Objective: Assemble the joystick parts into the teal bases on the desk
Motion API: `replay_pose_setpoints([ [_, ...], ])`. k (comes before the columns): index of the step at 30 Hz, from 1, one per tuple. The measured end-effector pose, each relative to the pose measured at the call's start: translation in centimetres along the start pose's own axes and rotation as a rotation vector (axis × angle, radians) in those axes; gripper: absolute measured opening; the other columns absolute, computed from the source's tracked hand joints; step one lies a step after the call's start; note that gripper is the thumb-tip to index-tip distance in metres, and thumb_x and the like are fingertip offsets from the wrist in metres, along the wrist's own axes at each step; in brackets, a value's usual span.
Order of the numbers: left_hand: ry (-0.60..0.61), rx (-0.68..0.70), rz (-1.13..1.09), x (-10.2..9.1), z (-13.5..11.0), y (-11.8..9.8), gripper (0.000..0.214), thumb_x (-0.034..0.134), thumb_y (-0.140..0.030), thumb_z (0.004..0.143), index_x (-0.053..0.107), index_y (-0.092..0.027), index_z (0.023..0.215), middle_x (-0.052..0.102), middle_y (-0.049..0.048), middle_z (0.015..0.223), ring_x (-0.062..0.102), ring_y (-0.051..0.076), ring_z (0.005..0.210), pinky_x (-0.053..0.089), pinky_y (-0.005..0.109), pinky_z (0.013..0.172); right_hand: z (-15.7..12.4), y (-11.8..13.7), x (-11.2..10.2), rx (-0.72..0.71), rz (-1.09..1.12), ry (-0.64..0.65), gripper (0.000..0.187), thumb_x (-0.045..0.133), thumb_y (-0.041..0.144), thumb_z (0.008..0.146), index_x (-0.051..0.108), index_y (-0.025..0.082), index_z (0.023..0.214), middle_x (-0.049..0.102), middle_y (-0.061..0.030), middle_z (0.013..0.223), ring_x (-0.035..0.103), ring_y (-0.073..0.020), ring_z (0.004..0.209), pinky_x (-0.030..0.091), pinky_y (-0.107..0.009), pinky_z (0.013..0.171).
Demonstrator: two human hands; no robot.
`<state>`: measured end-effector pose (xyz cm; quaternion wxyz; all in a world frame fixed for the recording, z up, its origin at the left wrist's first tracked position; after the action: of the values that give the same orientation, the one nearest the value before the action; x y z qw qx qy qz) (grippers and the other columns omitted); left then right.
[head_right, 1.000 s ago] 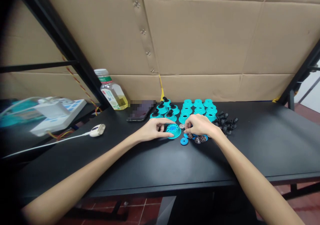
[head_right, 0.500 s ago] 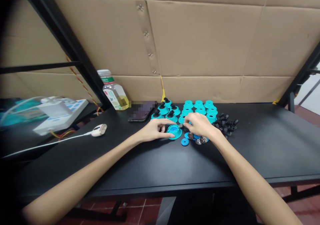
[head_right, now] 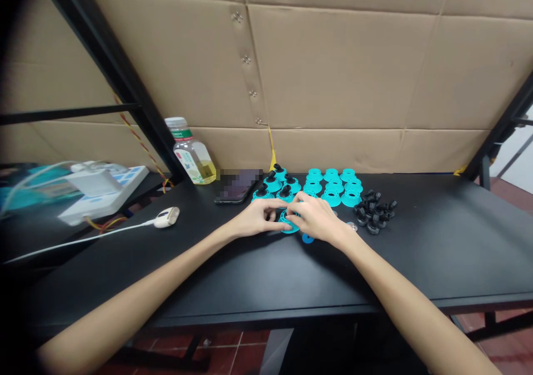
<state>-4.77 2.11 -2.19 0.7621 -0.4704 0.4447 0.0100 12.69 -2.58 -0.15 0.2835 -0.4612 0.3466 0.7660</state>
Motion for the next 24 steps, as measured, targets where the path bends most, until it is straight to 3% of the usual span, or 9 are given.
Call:
replay_pose_setpoints([
  [5,-0.008,-0.015,0.000,0.0,0.0,0.0,0.052,0.075,-0.048,0.067,0.068,-0.016,0.108,0.049,-0.0049,0.059,0.036,0.008,0.050,0.030,0.021,0.049,0.0,-0.1,-0.2,0.036,-0.010,-0.016,0.017,0.055,0.023,0.088,0.070,0.022,0.096,0.060,-0.0041,0.101,0.053,-0.0129,0.078,0.033,-0.024,0.062],
  [11,0.026,-0.065,-0.035,-0.6,-0.3,-0.4,0.067,0.076,-0.048,0.066,0.059,-0.016,0.122,0.046,-0.0078,0.051,0.040,0.009,0.048,0.033,0.021,0.050,-0.1,0.0,-0.4,0.032,0.003,-0.018,0.018,0.055,0.026,0.089,0.071,0.022,0.097,0.060,-0.0051,0.102,0.055,-0.0137,0.080,0.035,-0.024,0.064],
  [15,0.004,-0.076,-0.082,-1.2,-0.5,-0.7,0.054,0.076,-0.046,0.066,0.062,-0.015,0.108,0.053,-0.0049,0.054,0.046,0.010,0.049,0.036,0.021,0.049,-0.2,0.0,-0.2,0.050,0.021,-0.030,0.018,0.055,0.028,0.089,0.073,0.023,0.092,0.061,-0.0045,0.101,0.056,-0.0133,0.079,0.036,-0.024,0.066],
  [18,-0.008,-0.041,-0.127,-1.4,-0.5,-1.0,0.041,0.074,-0.043,0.069,0.065,-0.014,0.096,0.065,0.0023,0.075,0.049,0.008,0.051,0.038,0.021,0.049,-0.1,0.0,-0.1,0.094,0.021,-0.037,0.019,0.055,0.029,0.089,0.073,0.023,0.090,0.062,-0.0043,0.100,0.055,-0.0130,0.077,0.036,-0.025,0.066],
  [21,-0.003,0.011,-0.145,-1.3,-0.4,-1.0,0.036,0.074,-0.041,0.069,0.066,-0.014,0.091,0.067,0.0078,0.100,0.052,0.007,0.053,0.042,0.021,0.049,0.0,0.1,-0.1,0.137,0.029,-0.045,0.017,0.057,0.029,0.088,0.073,0.022,0.088,0.063,-0.0040,0.099,0.055,-0.0124,0.073,0.037,-0.025,0.067],
  [24,-0.003,0.054,-0.139,-1.1,-0.3,-0.8,0.034,0.074,-0.040,0.070,0.067,-0.014,0.091,0.067,0.0087,0.104,0.054,0.008,0.057,0.044,0.020,0.049,0.0,0.2,-0.2,0.169,0.035,-0.052,0.017,0.058,0.030,0.087,0.073,0.022,0.088,0.064,-0.0045,0.098,0.055,-0.0130,0.074,0.037,-0.025,0.066],
])
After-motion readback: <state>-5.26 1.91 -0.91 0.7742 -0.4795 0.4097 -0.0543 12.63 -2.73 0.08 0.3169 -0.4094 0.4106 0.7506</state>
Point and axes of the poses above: each hand's wrist, its own z-axis towards the middle knuckle, its own x-axis out of the palm, y = z × x, the point moved 2 cm from there along z, towards the middle knuckle
